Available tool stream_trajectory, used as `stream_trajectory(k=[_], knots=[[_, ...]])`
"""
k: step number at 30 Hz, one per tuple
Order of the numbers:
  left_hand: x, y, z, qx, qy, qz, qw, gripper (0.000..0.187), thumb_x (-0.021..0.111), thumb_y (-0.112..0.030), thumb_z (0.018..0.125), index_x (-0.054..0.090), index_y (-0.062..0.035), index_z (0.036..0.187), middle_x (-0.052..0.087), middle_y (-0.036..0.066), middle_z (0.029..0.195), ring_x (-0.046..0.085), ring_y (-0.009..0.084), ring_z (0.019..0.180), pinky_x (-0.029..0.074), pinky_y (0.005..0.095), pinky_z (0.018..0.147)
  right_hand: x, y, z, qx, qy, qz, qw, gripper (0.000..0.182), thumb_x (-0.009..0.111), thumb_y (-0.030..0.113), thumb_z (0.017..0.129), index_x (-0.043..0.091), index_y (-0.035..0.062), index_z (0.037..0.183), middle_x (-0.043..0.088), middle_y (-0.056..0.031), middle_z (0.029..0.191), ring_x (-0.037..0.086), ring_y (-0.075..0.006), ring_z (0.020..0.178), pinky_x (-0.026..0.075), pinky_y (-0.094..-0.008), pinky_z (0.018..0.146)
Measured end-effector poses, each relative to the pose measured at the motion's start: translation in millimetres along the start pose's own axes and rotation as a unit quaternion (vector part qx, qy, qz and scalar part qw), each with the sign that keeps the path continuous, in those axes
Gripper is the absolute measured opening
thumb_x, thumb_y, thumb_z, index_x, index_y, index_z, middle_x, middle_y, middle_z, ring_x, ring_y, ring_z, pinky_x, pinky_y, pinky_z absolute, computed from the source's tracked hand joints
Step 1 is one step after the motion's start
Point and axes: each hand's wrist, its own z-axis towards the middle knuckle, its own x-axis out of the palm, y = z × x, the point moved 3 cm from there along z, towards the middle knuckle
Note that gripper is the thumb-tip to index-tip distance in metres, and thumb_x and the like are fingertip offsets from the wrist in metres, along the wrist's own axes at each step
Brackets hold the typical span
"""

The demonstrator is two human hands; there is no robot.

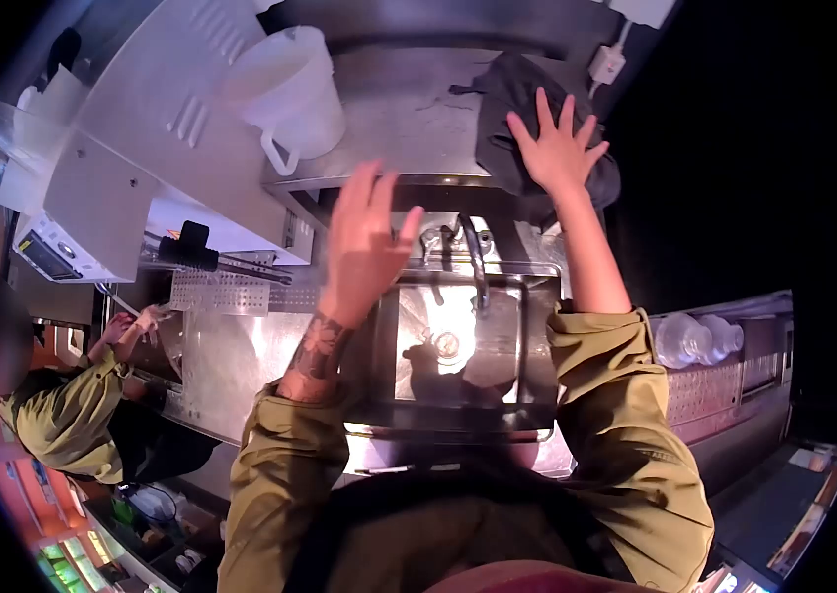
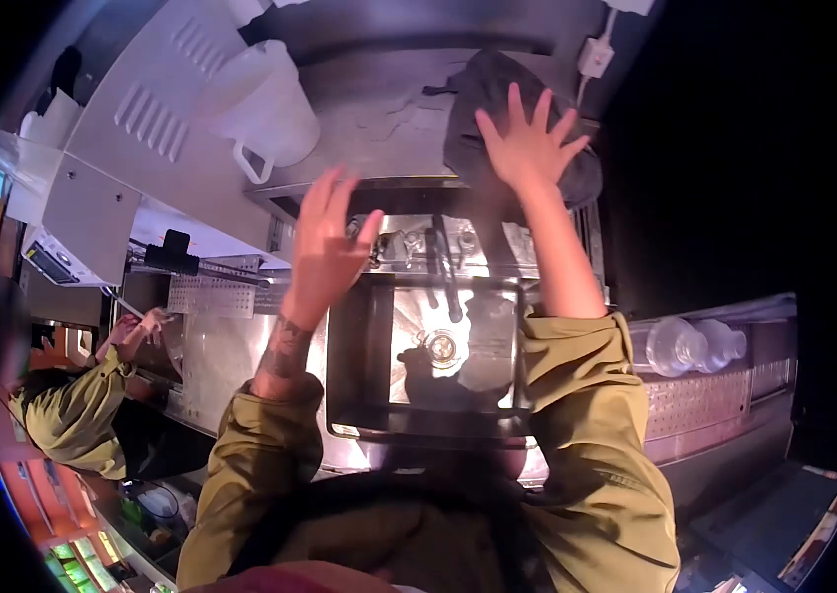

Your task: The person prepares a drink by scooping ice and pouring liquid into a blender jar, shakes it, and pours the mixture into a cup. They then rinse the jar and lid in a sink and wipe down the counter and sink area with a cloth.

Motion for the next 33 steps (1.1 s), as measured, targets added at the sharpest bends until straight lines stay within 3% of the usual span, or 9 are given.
stream_trajectory(k=[6,12,17,22,23,25,27,29,33], knots=[[7,70,-15,-0.044,0.084,0.009,0.995,0.061,0.066,-0.022,0.084,0.041,0.0128,0.128,0.039,0.036,0.133,0.035,0.0445,0.129,0.035,0.0425,0.105,44,46,115,0.069,-0.003,-0.016,0.997,0.078,0.038,0.071,0.079,0.023,0.0346,0.147,0.013,-0.0121,0.155,0.006,-0.053,0.136,-0.001,-0.0737,0.1],[11,72,-7,-0.086,0.176,0.046,0.98,0.065,0.06,-0.03,0.087,0.039,0.0137,0.129,0.031,0.036,0.139,0.03,0.0431,0.133,0.032,0.0411,0.107,67,173,59,-0.261,0.039,0.059,0.963,0.059,0.047,0.065,0.077,0.048,0.0423,0.132,0.023,-0.0017,0.153,0.015,-0.0384,0.14,0.004,-0.0691,0.106],[20,81,-2,-0.12,0.215,0.062,0.967,0.068,0.057,-0.037,0.085,0.04,0.0105,0.13,0.03,0.033,0.141,0.027,0.0421,0.134,0.03,0.0411,0.108,45,144,-23,-0.423,0.026,0.301,0.854,0.029,0.061,0.026,0.069,0.073,0.0244,0.095,0.061,0.0004,0.124,0.057,-0.0255,0.111,0.042,-0.0414,0.098],[-15,100,2,-0.165,0.163,-0.057,0.971,0.062,0.061,-0.03,0.082,0.044,0.0123,0.124,0.056,0.031,0.115,0.059,0.041,0.103,0.047,0.0431,0.088,-1,74,-81,-0.361,-0.02,0.359,0.861,0.022,0.063,0.017,0.065,0.075,0.0186,0.083,0.069,-0.0073,0.101,0.066,-0.0266,0.088,0.052,-0.0357,0.081],[-28,107,1,-0.161,0.001,-0.053,0.986,0.051,0.064,-0.026,0.081,0.05,0.0096,0.114,0.065,0.023,0.092,0.066,0.0354,0.08,0.05,0.0425,0.074,-14,58,-89,-0.237,0.044,0.376,0.895,0.02,0.063,0.016,0.069,0.075,0.017,0.085,0.071,-0.0058,0.093,0.067,-0.0194,0.079,0.051,-0.0313,0.075],[-52,114,11,-0.173,-0.147,-0.061,0.972,0.041,0.065,-0.03,0.084,0.054,0.0045,0.103,0.065,0.018,0.092,0.067,0.0299,0.073,0.051,0.0376,0.063,-30,32,-98,-0.017,0.062,0.633,0.771,0.025,0.054,0.005,0.082,0.072,0.004,0.099,0.066,-0.0045,0.089,0.061,-0.0117,0.078,0.05,-0.0242,0.071],[-50,121,33,-0.353,-0.021,-0.307,0.884,0.037,0.061,-0.038,0.088,0.05,-0.003,0.084,0.058,0.008,0.078,0.065,0.0231,0.069,0.051,0.0323,0.06,-33,22,-83,0.084,0.007,0.777,0.624,0.038,0.053,0.005,0.083,0.059,0.0017,0.12,0.061,-0.0116,0.11,0.06,-0.017,0.092,0.05,-0.0271,0.077],[-39,124,53,-0.415,0.036,-0.444,0.793,0.041,0.058,-0.043,0.09,0.046,-0.0078,0.075,0.051,0.002,0.072,0.062,0.0183,0.065,0.05,0.0276,0.056,-44,30,-68,0.105,-0.089,0.8,0.584,0.058,0.059,0.014,0.081,0.041,0.0004,0.135,0.057,-0.0131,0.114,0.056,-0.0197,0.099,0.045,-0.0306,0.086],[-31,120,73,-0.357,-0.016,-0.505,0.786,0.041,0.056,-0.047,0.091,0.045,-0.0082,0.081,0.045,0.001,0.077,0.058,0.0129,0.058,0.048,0.0217,0.051,-3,56,-3,0.08,-0.136,0.451,0.879,0.091,0.059,0.037,0.079,0.009,0.0034,0.147,0.025,-0.0269,0.147,0.036,-0.0384,0.131,0.027,-0.0428,0.109]])
